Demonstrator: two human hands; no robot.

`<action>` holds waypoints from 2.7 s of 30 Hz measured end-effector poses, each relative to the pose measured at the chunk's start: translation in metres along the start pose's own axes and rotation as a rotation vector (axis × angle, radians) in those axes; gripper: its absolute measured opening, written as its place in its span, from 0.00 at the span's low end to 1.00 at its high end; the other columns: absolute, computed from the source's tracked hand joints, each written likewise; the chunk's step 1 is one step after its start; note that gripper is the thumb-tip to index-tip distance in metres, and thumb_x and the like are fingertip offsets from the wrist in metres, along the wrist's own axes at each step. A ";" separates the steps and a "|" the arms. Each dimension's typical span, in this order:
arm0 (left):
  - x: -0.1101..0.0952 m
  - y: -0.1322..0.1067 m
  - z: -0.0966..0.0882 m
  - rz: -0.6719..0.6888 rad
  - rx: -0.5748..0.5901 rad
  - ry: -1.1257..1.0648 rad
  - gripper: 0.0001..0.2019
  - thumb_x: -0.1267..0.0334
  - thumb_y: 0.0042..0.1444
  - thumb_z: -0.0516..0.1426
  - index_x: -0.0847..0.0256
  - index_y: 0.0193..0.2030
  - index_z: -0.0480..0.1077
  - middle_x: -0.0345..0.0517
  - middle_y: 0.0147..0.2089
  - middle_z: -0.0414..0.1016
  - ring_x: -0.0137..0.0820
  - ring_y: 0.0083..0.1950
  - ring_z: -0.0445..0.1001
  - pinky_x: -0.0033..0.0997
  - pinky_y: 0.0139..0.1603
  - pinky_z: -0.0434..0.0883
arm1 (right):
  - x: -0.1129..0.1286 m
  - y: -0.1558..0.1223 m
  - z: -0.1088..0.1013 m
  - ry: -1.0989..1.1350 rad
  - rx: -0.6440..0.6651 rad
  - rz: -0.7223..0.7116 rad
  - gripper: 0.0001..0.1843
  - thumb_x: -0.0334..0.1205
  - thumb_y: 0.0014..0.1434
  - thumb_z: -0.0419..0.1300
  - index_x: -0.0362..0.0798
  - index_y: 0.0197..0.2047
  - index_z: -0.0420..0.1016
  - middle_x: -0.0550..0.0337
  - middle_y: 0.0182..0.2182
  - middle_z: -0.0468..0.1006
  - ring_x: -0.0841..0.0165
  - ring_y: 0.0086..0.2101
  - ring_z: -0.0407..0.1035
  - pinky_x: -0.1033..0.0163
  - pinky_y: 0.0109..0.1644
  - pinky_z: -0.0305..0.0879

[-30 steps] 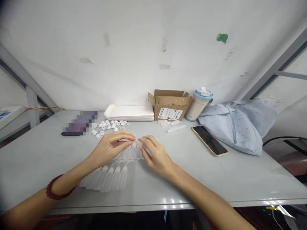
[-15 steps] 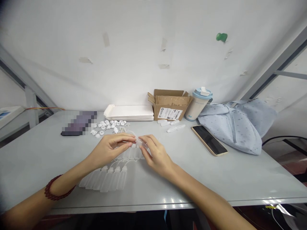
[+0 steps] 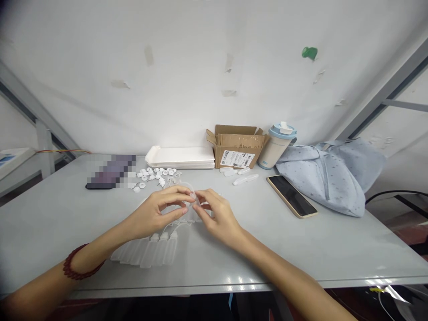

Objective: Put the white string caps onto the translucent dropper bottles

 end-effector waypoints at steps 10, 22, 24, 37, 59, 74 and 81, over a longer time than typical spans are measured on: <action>0.000 -0.001 -0.005 0.015 -0.093 0.159 0.16 0.65 0.56 0.57 0.58 0.52 0.68 0.49 0.53 0.70 0.36 0.50 0.71 0.39 0.48 0.74 | -0.014 0.003 -0.001 0.486 0.070 0.303 0.15 0.44 0.59 0.59 0.48 0.48 0.72 0.56 0.38 0.79 0.66 0.38 0.74 0.58 0.43 0.70; -0.016 -0.008 0.008 0.271 -0.018 0.432 0.25 0.67 0.57 0.57 0.57 0.61 0.58 0.55 0.58 0.65 0.43 0.59 0.64 0.48 0.57 0.67 | -0.018 0.000 0.014 0.896 0.228 0.455 0.17 0.42 0.56 0.63 0.47 0.48 0.74 0.52 0.40 0.80 0.63 0.43 0.75 0.55 0.51 0.67; -0.018 -0.008 0.008 0.288 -0.005 0.435 0.26 0.70 0.56 0.57 0.57 0.61 0.58 0.54 0.56 0.66 0.43 0.59 0.63 0.48 0.56 0.66 | -0.018 0.000 0.015 0.858 0.235 0.440 0.17 0.44 0.58 0.61 0.46 0.48 0.74 0.52 0.40 0.80 0.63 0.43 0.75 0.55 0.51 0.67; -0.027 -0.013 0.013 0.329 0.080 0.438 0.25 0.68 0.55 0.58 0.61 0.59 0.60 0.53 0.52 0.70 0.41 0.56 0.63 0.43 0.54 0.67 | -0.004 -0.004 0.021 0.887 0.415 0.470 0.13 0.43 0.61 0.58 0.43 0.44 0.76 0.52 0.38 0.80 0.66 0.40 0.75 0.58 0.49 0.67; -0.016 -0.029 0.028 -0.049 0.579 0.272 0.21 0.63 0.46 0.66 0.55 0.48 0.69 0.41 0.43 0.71 0.34 0.46 0.68 0.29 0.44 0.66 | -0.023 -0.040 0.047 0.528 1.004 0.653 0.15 0.44 0.58 0.59 0.39 0.33 0.77 0.60 0.23 0.77 0.80 0.18 0.67 0.76 0.18 0.58; -0.010 -0.032 0.033 -0.034 0.608 0.495 0.13 0.63 0.48 0.65 0.60 0.39 0.69 0.41 0.38 0.71 0.36 0.44 0.66 0.30 0.40 0.64 | -0.019 -0.037 0.046 0.402 0.986 0.614 0.13 0.43 0.59 0.58 0.40 0.33 0.75 0.59 0.27 0.77 0.80 0.19 0.67 0.76 0.18 0.55; -0.011 -0.033 0.033 -0.001 0.590 0.560 0.12 0.60 0.49 0.65 0.61 0.36 0.68 0.42 0.36 0.70 0.36 0.42 0.66 0.32 0.40 0.64 | -0.021 -0.038 0.046 0.425 0.984 0.625 0.11 0.41 0.58 0.58 0.41 0.37 0.75 0.61 0.27 0.76 0.80 0.19 0.67 0.76 0.18 0.55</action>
Point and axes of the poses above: each hand's wrist, its own y-axis towards the middle knuckle, its own z-axis out of the palm, x = y × z, the point moved 7 cm from there along y, towards the middle knuckle
